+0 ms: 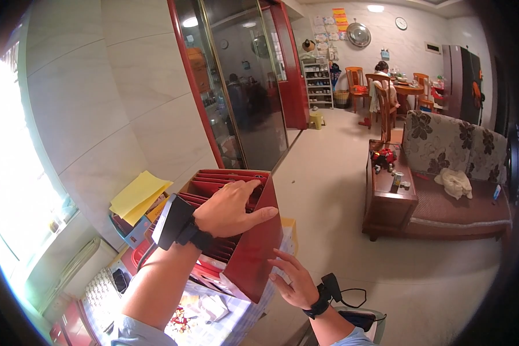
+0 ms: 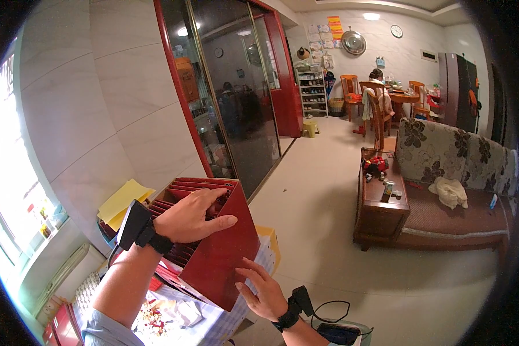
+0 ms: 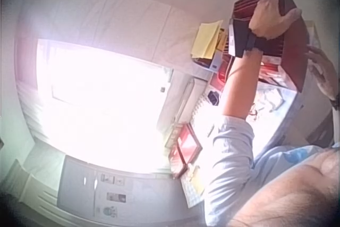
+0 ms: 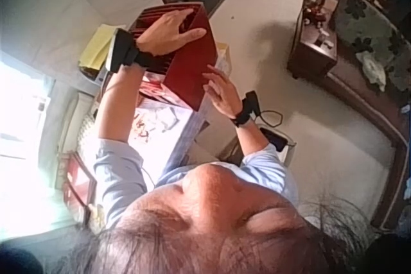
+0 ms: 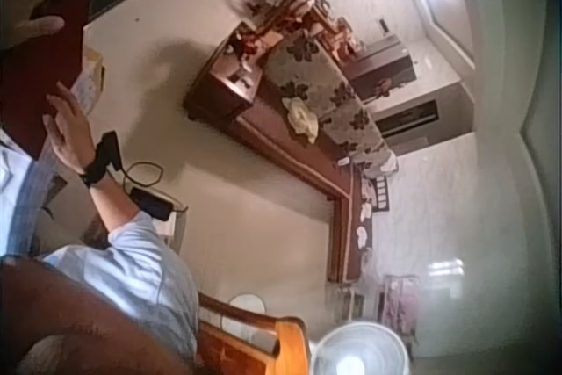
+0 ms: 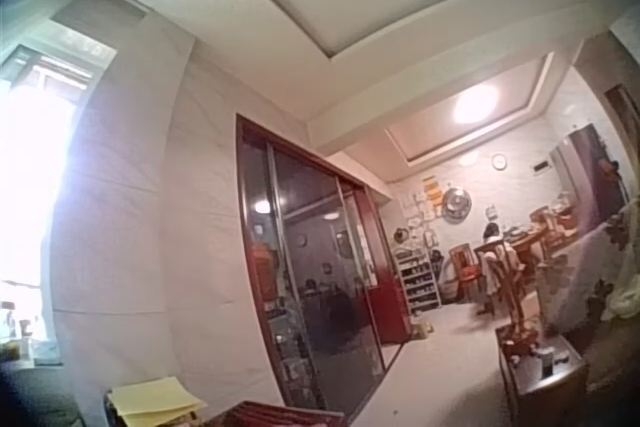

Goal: Assemble and fold a cardboard gift box.

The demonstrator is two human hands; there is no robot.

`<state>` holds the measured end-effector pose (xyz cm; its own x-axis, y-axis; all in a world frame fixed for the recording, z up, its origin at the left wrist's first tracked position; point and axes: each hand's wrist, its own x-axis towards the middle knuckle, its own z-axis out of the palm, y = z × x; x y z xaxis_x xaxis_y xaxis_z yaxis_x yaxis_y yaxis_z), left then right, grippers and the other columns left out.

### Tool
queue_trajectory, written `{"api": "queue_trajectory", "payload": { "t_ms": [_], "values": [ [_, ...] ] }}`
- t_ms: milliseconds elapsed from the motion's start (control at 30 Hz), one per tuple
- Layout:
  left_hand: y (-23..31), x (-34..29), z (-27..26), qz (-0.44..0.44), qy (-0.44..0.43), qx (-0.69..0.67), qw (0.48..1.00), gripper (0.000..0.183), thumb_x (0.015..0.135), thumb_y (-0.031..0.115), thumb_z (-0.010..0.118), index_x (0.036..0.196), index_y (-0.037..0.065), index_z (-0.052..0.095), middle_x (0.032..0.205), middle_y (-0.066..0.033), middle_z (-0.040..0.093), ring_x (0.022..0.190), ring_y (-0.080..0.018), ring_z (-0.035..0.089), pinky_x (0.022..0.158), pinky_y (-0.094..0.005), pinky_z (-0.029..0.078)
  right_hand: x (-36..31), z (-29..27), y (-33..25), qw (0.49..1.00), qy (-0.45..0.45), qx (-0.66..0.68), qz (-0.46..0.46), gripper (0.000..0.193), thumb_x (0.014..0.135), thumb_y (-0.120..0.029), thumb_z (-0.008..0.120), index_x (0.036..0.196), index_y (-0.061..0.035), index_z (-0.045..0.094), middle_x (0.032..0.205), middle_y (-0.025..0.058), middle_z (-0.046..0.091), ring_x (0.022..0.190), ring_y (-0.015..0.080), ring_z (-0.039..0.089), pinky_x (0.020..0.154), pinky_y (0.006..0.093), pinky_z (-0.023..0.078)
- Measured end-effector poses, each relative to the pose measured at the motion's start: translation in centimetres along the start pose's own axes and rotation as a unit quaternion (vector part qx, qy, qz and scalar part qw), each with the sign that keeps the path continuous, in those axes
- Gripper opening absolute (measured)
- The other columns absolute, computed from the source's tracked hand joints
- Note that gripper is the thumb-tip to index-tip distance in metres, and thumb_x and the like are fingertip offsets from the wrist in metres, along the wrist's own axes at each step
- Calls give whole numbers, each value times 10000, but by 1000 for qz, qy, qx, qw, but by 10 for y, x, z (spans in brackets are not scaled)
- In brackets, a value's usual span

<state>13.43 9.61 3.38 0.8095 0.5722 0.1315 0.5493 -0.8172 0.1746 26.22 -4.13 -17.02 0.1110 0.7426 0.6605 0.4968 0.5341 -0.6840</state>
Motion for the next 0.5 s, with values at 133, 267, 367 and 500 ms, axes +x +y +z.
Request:
{"api": "queue_trajectory", "payload": {
  "t_ms": [133, 267, 367, 500],
  "values": [
    [3, -1, -2, 3, 27, 1, 1000, 922, 868, 713, 481, 1368, -60, 438, 1341, -286, 494, 1257, -389, 478, 1069, -450, 377, 0, 1, -1, 1000, -4, -2, 5, 307, 916, -225, 658, 1168, -57, 604, 1334, 186, 547, 1118, 368, 612, 898, 400, 521],
    [4, -2, -6, -2, 20, 9, 1000, 800, 863, 663, 536, 1233, -46, 558, 1387, -280, 446, 1310, -394, 420, 1093, -458, 346, 0, 1, -2, 1000, -8, -3, 6, 307, 914, -224, 661, 1167, -60, 604, 1331, 186, 548, 1118, 371, 611, 896, 402, 522],
    [2, 0, -4, 24, 58, 42, 997, 729, 857, 636, 565, 1154, -29, 600, 1460, -287, 360, 1381, -412, 323, 1129, -479, 290, -1, 2, -2, 1000, -8, 0, 2, 307, 912, -218, 662, 1170, -64, 603, 1329, 188, 548, 1118, 375, 610, 896, 404, 522],
    [-5, 5, 3, 32, 66, 42, 996, 712, 855, 648, 557, 1091, -23, 604, 1508, -291, 294, 1423, -429, 240, 1149, -503, 240, -2, 3, -3, 1000, -13, 7, 4, 310, 907, -207, 666, 1168, -53, 600, 1327, 190, 548, 1117, 375, 609, 899, 406, 520]
  ]
}}
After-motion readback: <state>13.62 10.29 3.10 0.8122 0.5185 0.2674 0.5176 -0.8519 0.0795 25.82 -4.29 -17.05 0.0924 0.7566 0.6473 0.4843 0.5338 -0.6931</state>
